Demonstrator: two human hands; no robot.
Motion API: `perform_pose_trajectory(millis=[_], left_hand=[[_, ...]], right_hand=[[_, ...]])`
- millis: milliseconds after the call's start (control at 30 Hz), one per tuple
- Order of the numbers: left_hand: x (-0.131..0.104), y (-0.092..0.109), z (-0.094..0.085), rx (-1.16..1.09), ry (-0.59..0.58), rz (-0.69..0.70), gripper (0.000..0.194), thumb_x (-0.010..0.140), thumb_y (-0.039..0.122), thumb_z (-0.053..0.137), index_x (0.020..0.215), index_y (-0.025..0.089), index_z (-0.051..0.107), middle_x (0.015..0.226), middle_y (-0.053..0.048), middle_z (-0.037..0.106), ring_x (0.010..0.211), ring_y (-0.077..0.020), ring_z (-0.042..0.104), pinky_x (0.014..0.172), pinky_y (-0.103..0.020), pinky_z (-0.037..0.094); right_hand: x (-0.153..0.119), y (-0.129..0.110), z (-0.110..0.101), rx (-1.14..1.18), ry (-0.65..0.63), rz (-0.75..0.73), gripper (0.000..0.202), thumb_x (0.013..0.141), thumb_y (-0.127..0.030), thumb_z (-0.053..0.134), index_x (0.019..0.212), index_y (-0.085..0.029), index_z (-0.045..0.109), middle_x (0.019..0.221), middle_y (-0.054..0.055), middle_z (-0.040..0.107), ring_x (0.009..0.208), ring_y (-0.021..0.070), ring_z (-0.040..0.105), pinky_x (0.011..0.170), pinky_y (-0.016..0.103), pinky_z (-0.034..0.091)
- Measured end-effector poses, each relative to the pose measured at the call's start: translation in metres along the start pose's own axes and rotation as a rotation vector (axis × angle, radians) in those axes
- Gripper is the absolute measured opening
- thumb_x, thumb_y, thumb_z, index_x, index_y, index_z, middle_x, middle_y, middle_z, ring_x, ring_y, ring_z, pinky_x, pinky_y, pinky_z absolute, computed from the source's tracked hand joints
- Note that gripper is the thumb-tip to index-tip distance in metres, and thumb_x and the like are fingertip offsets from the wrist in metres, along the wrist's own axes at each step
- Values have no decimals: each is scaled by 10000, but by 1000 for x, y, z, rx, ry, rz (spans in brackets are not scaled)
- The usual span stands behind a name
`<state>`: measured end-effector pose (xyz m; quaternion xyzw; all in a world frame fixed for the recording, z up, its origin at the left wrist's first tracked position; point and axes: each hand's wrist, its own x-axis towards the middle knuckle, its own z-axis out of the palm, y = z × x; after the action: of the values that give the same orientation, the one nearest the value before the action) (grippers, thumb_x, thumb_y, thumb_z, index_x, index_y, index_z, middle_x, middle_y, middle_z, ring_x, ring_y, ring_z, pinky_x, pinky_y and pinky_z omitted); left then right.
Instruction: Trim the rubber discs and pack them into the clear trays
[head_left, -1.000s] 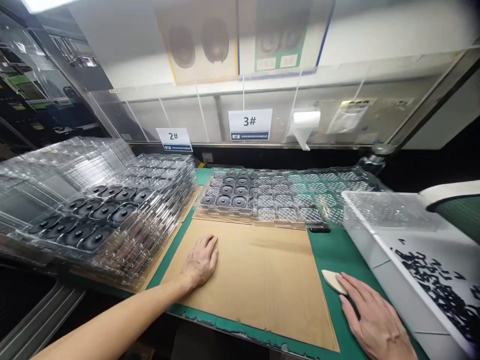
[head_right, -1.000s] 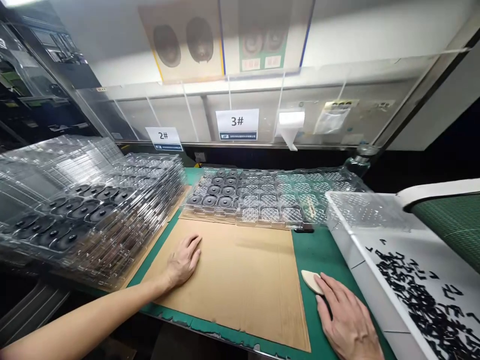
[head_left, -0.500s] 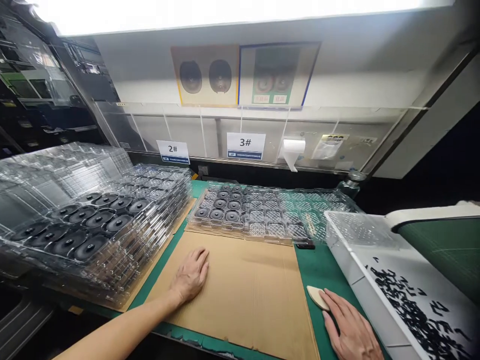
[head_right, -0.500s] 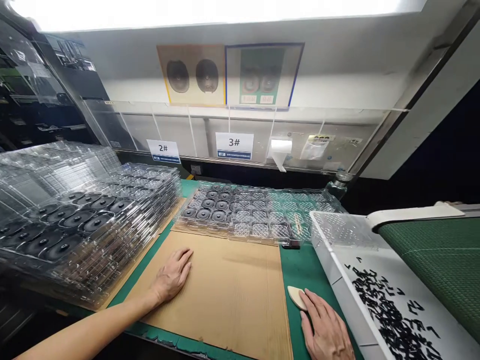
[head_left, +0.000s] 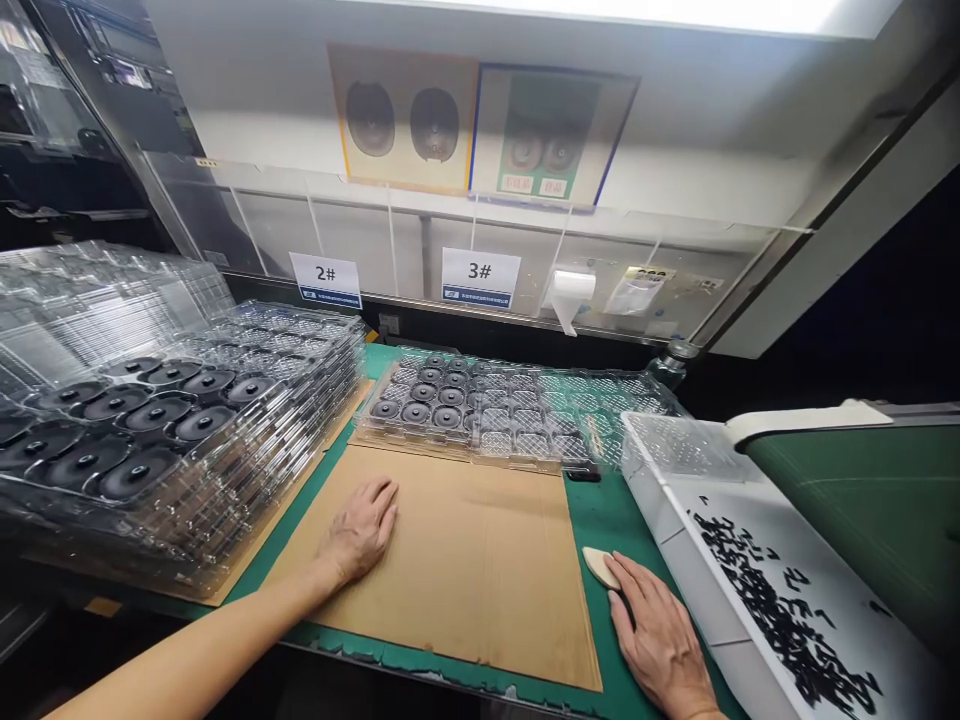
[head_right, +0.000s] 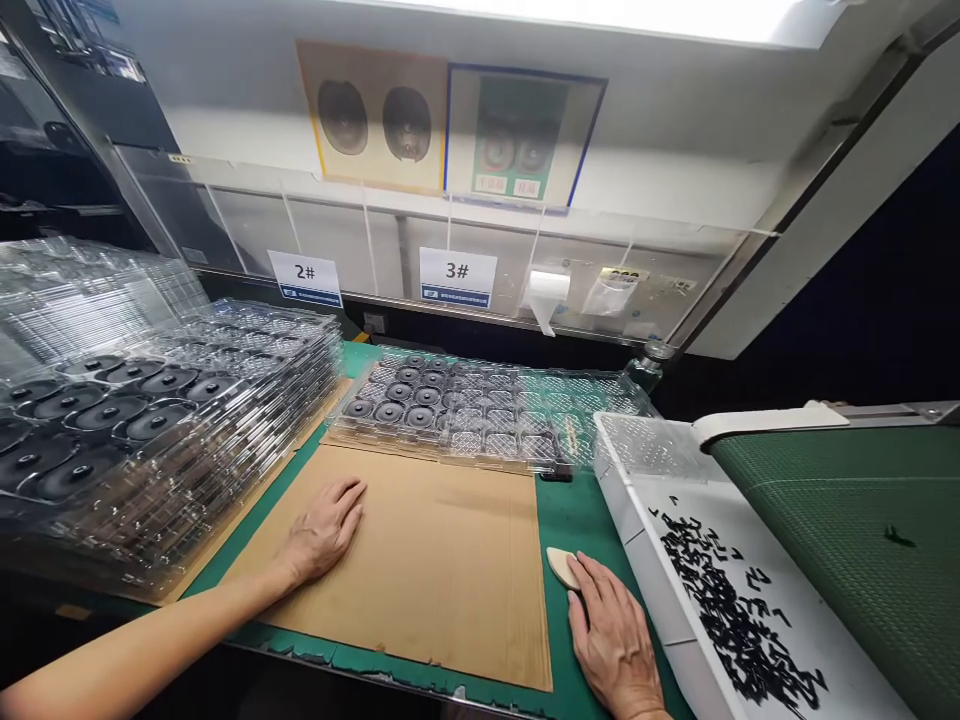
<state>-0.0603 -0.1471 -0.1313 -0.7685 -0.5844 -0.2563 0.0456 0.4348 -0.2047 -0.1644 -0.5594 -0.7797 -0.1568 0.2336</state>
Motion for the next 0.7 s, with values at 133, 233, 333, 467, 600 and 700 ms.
perform_pose_trajectory(millis=[133,233,333,467,600,700], left_hand=[[0,0,0,-5,-3,-3,334,994,283,454,1255,214,652,1250,-122,667,1170,-291,625,1038,-488,546],[0,0,0,-11,-8,-2,336,993,287,453,1253,218,654,1257,-122,666,1172,-293,624,1043,-493,543],[1,0,1,-14,-13,-3,343,995,290,449,1259,210,651,1264,-131,662,1181,-300,618,1053,-506,535],[1,-1,3,-9,-18,-2,348,999,293,440,1258,193,649,1270,-146,655,1202,-308,608,1065,-510,526],[0,-1,3,-3,-14,2,343,996,289,441,1254,200,648,1270,-139,656,1213,-304,604,1065,-507,528],[0,0,2,2,-10,1,336,990,284,446,1245,207,651,1265,-133,659,1205,-302,607,1059,-501,531]], right_hand=[[-1,0,-1,15,-24,18,414,1043,-381,390,1412,-263,538,1364,69,646,1211,271,616,958,432,514],[0,0,-2,17,-28,17,412,1047,-380,386,1409,-259,540,1360,70,648,1210,273,615,946,431,518],[0,-1,-4,21,-43,27,415,1050,-384,375,1405,-251,544,1366,77,645,1217,279,609,954,436,511],[0,-1,-4,26,-51,32,415,1053,-386,374,1405,-245,543,1374,73,640,1234,275,598,983,444,494],[-1,-1,-2,23,-44,22,408,1058,-377,372,1403,-241,541,1372,68,640,1232,267,595,978,441,494],[-1,-1,-1,30,-37,23,405,1059,-369,376,1408,-245,539,1372,67,639,1230,267,595,984,447,491]])
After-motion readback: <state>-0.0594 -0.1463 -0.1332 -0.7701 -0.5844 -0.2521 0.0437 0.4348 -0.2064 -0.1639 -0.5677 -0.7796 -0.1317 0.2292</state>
